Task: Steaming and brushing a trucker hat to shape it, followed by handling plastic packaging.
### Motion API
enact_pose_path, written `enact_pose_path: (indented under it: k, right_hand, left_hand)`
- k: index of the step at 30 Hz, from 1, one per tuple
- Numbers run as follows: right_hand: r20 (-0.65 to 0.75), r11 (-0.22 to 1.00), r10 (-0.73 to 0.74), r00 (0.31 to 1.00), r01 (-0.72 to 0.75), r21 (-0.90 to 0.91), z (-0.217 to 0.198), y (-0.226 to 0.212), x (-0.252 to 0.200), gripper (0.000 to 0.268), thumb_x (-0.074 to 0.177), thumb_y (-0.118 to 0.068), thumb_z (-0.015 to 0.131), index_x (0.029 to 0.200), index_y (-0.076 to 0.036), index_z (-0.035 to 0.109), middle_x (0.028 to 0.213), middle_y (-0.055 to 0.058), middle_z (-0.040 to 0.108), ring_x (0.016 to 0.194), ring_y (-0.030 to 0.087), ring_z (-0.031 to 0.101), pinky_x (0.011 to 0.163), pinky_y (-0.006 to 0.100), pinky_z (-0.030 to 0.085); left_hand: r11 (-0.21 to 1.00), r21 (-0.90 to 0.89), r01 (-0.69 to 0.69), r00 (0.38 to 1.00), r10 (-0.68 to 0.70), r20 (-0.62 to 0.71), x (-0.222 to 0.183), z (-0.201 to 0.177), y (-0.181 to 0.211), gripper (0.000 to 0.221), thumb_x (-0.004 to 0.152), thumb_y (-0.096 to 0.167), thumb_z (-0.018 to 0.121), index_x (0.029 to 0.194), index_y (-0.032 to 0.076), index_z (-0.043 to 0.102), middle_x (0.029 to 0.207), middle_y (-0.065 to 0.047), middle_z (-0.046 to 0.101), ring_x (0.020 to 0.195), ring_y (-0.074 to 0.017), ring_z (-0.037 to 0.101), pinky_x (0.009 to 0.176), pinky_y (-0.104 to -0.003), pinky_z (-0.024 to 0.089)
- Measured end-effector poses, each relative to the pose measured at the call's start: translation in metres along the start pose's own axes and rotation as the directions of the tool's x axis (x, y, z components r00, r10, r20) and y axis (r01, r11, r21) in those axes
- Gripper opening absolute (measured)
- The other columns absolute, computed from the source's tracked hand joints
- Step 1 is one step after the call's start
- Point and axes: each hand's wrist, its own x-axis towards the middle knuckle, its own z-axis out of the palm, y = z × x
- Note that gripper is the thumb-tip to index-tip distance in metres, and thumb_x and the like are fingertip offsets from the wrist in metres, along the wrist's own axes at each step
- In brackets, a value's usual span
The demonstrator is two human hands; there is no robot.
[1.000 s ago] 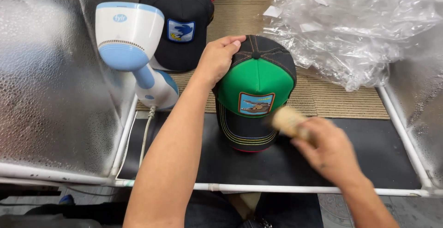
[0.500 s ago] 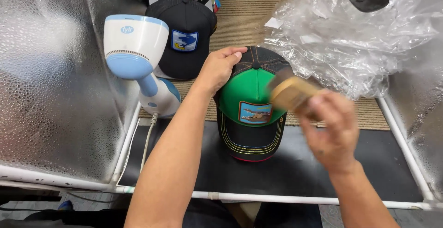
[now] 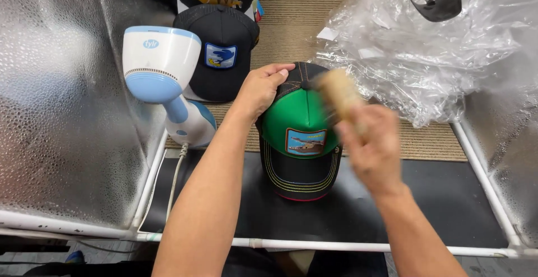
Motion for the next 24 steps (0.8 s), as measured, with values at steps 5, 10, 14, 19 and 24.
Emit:
enact_pose_path:
  k: [5,10,14,19,24]
  right_hand:
    - [0.111,0.997,-0.025,0.994,0.032,-0.064,-0.015,-0.009,-0.039,0.041,0.100,-0.017,0.071,0.135,-0.007,0.051,0.126,0.020,0.052,0.114,0.037,0.057,0.099,0.048,0.048]
    - [0.170,0.940,0.336,0.926,-0.318,-0.123,-0.022,0.010,-0.074,0.051,0.094,-0.015,0.071,0.132,-0.003,0.039,0.127,0.018,0.050,0.100,0.030,0.058,0.088,0.040,0.049]
    - [0.135,0.918,0.397,0.908,-0.393,-0.059,-0.024,-0.015,-0.074,0.047,0.092,-0.020,0.073,0.128,-0.007,0.045,0.117,0.020,0.058,0.100,0.032,0.062,0.092,0.041,0.049]
    - [0.196,0.844,0.528,0.827,-0.483,-0.233,-0.048,0.007,-0.070,0.051,0.091,-0.027,0.071,0.131,-0.007,0.047,0.129,0.018,0.058,0.110,0.033,0.061,0.098,0.042,0.046]
    - [-0.009,0.311,0.943,0.332,-0.893,-0.326,-0.117,0.030,-0.068,0.040,0.104,-0.035,0.048,0.132,-0.013,0.064,0.114,0.014,0.070,0.106,0.028,0.061,0.093,0.041,0.042]
  left_hand:
    - [1.000,-0.024,0.020,0.998,-0.018,0.065,-0.007,-0.003,0.014,0.031,0.092,0.030,0.062,0.118,0.027,0.079,0.119,-0.002,0.077,0.119,-0.0190,0.066,0.101,-0.031,0.048]
    - [0.998,-0.041,0.057,0.994,-0.053,0.095,-0.013,-0.009,0.022,0.034,0.092,0.025,0.059,0.121,0.021,0.078,0.130,-0.001,0.075,0.123,-0.0133,0.064,0.104,-0.027,0.044]
    - [0.998,-0.045,0.034,0.994,-0.029,0.106,-0.013,-0.007,0.025,0.034,0.093,0.026,0.059,0.120,0.020,0.078,0.126,-0.001,0.076,0.120,-0.0113,0.064,0.101,-0.025,0.044]
    - [0.992,-0.049,0.113,0.989,-0.107,0.101,-0.024,-0.011,0.042,0.037,0.093,0.026,0.057,0.125,0.020,0.076,0.133,-0.002,0.073,0.126,-0.0138,0.063,0.104,-0.028,0.046]
    - [0.982,-0.111,0.150,0.985,-0.139,0.103,-0.025,-0.008,0.039,0.036,0.094,0.024,0.058,0.125,0.019,0.076,0.136,-0.003,0.072,0.130,-0.0146,0.061,0.108,-0.029,0.044]
